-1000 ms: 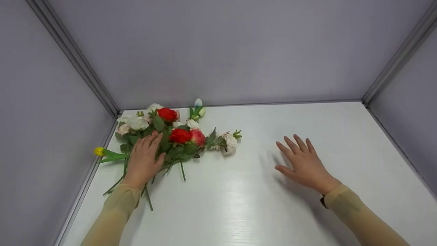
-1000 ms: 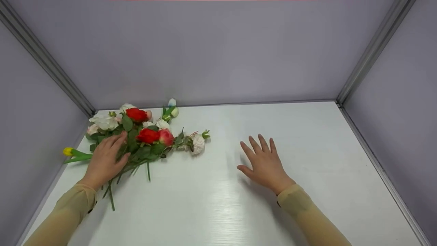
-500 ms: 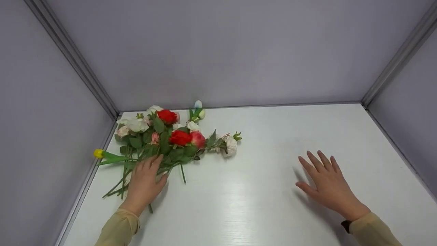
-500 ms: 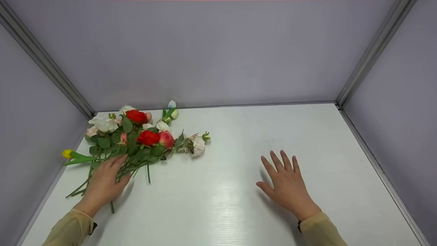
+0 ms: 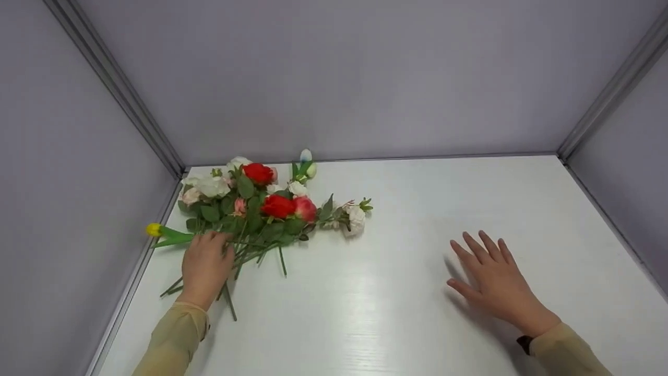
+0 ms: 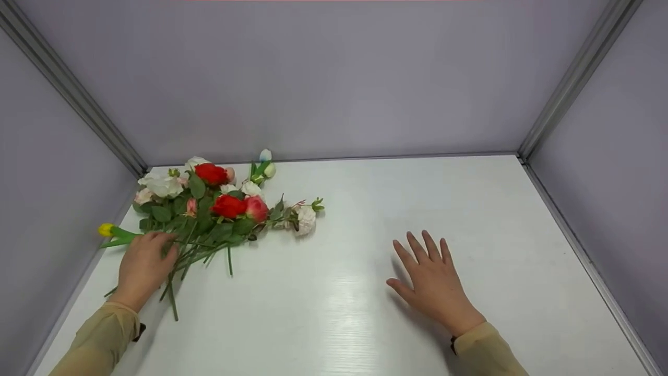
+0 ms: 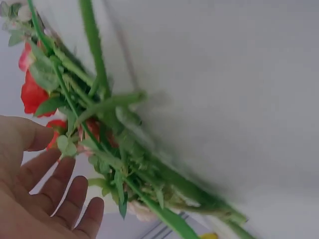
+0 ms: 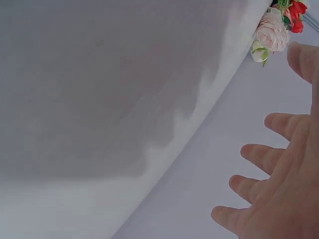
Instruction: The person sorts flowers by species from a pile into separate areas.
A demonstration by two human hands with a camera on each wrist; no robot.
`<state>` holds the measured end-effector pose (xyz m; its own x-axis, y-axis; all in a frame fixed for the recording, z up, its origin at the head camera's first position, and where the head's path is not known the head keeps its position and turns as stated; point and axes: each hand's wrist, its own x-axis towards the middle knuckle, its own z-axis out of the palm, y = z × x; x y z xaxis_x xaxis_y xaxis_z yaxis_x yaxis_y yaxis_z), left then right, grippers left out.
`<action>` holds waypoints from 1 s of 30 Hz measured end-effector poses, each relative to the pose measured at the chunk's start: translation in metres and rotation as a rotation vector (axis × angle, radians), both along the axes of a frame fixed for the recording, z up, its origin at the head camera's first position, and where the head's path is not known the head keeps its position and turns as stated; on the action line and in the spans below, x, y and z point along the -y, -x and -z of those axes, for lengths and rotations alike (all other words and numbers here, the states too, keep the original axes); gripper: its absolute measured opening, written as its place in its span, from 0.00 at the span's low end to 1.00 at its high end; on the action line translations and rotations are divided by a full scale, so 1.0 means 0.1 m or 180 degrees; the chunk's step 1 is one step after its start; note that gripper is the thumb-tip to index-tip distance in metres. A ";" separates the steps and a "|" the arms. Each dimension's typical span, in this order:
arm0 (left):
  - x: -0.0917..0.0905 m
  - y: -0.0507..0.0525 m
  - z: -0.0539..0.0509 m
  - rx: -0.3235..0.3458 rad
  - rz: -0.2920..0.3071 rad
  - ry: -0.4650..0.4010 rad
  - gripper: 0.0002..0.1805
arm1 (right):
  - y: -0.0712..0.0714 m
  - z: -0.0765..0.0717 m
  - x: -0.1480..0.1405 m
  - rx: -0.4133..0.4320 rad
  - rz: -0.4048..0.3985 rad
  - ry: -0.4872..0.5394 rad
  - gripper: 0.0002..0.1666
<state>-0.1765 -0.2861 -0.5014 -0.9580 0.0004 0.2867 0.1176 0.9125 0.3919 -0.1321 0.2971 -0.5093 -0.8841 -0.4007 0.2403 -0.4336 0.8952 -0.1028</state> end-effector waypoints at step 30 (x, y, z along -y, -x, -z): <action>-0.44 0.53 -0.73 0.1139 0.0202 -0.1874 0.16 | 0.28 -0.14 0.52 0.0264 -0.0292 0.0042 0.46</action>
